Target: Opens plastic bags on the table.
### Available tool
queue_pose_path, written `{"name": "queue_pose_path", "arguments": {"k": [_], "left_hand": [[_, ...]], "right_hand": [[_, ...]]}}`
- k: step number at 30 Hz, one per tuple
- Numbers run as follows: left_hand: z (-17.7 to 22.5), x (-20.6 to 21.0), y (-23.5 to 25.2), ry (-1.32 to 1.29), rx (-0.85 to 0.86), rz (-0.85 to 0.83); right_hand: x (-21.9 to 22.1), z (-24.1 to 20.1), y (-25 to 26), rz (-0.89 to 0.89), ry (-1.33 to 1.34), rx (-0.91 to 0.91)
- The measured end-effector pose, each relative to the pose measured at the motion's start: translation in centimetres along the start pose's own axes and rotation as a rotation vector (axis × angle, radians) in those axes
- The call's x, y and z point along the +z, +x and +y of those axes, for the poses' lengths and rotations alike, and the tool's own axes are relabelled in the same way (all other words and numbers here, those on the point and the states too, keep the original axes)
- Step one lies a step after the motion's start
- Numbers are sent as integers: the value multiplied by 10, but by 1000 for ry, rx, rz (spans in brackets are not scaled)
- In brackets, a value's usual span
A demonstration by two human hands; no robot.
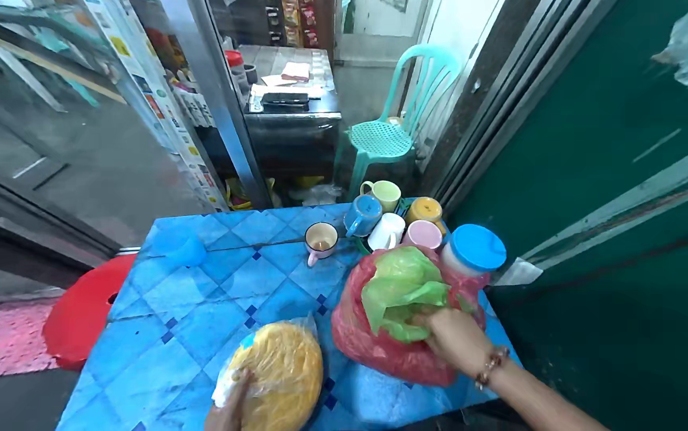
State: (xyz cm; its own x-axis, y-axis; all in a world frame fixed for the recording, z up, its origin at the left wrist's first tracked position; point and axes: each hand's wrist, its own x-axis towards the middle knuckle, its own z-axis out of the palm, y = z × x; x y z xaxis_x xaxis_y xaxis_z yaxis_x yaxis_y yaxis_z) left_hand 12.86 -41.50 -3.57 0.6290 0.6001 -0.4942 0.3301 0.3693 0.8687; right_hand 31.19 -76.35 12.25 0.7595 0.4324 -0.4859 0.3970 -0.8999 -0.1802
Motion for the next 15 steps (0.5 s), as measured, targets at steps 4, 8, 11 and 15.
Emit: {"name": "queue_pose_path", "arguments": {"k": [4, 8, 11, 15], "left_hand": [[-3, 0, 4, 366, 113, 123], [18, 35, -14, 793, 491, 296], [32, 85, -41, 927, 783, 156], [63, 163, -94, 722, 1161, -226]], "right_hand": [[-31, 18, 22, 111, 230, 124], [-42, 18, 48, 203, 412, 174], [-47, 11, 39, 87, 273, 124], [-37, -1, -1, -129, 17, 161]]}}
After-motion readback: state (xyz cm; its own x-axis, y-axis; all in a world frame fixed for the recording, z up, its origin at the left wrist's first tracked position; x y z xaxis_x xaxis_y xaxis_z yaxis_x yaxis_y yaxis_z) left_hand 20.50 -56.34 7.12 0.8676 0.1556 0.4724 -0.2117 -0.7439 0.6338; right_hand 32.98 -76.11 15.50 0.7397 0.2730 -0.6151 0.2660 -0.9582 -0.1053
